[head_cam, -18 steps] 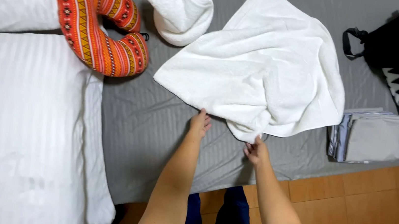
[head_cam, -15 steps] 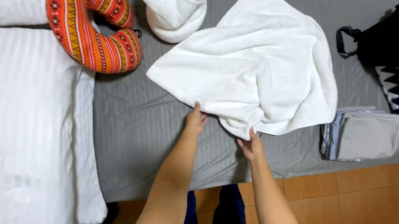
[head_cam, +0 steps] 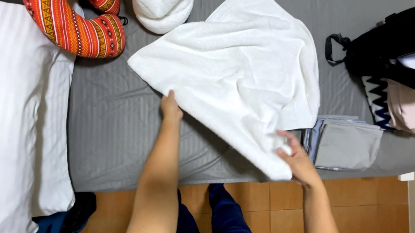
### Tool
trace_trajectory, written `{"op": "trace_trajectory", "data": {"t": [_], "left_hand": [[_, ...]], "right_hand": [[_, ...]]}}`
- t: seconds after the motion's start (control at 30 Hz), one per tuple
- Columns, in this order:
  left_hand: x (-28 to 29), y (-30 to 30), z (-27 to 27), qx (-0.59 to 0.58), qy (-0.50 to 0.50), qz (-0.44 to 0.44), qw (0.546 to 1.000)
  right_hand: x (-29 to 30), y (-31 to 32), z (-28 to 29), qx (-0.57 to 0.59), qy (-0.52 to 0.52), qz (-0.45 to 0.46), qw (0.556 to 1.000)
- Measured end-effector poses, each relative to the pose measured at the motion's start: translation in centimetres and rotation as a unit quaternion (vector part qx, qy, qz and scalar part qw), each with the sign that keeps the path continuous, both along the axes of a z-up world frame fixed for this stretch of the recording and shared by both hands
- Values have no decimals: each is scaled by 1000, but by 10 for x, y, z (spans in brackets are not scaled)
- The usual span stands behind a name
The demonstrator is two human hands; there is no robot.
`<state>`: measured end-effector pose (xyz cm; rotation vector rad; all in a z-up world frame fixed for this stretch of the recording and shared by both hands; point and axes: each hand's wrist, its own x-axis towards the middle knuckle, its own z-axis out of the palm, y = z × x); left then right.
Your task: Organizing and packing various items in a bedroom, including folding a towel and using a duster.
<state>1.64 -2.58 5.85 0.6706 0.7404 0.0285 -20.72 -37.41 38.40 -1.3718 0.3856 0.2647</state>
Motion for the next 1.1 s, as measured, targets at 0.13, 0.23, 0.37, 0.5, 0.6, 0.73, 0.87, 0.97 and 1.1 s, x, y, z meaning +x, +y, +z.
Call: {"op": "trace_trajectory", "data": {"t": [0.13, 0.23, 0.37, 0.5, 0.6, 0.73, 0.87, 0.97, 1.1], "left_hand": [[-26, 21, 3, 66, -55, 10, 996], [-73, 6, 46, 126, 37, -20, 991], [-189, -43, 67, 556, -28, -188, 809], [-276, -69, 150, 546, -293, -308, 721], [-289, -55, 220, 517, -347, -392, 677], [-278, -44, 293, 547, -408, -382, 623], [-262, -53, 266, 551, -415, -353, 632], [-238, -64, 273, 559, -366, -300, 681], [-193, -69, 283, 580, -329, -272, 694]], "right_hand": [[-33, 23, -27, 10, 178, 129, 975], [-59, 57, -68, 4, 201, 169, 965], [-74, 112, -107, 13, 195, 6, 981], [-57, 120, -136, 4, 143, -79, 987], [-60, 124, -143, -67, 61, -58, 994], [-50, 123, -95, 23, 37, -118, 992], [-53, 111, -46, 121, 0, -134, 983], [-53, 51, -84, 127, -17, -187, 974], [-27, -69, -182, 180, 68, -251, 949]]}}
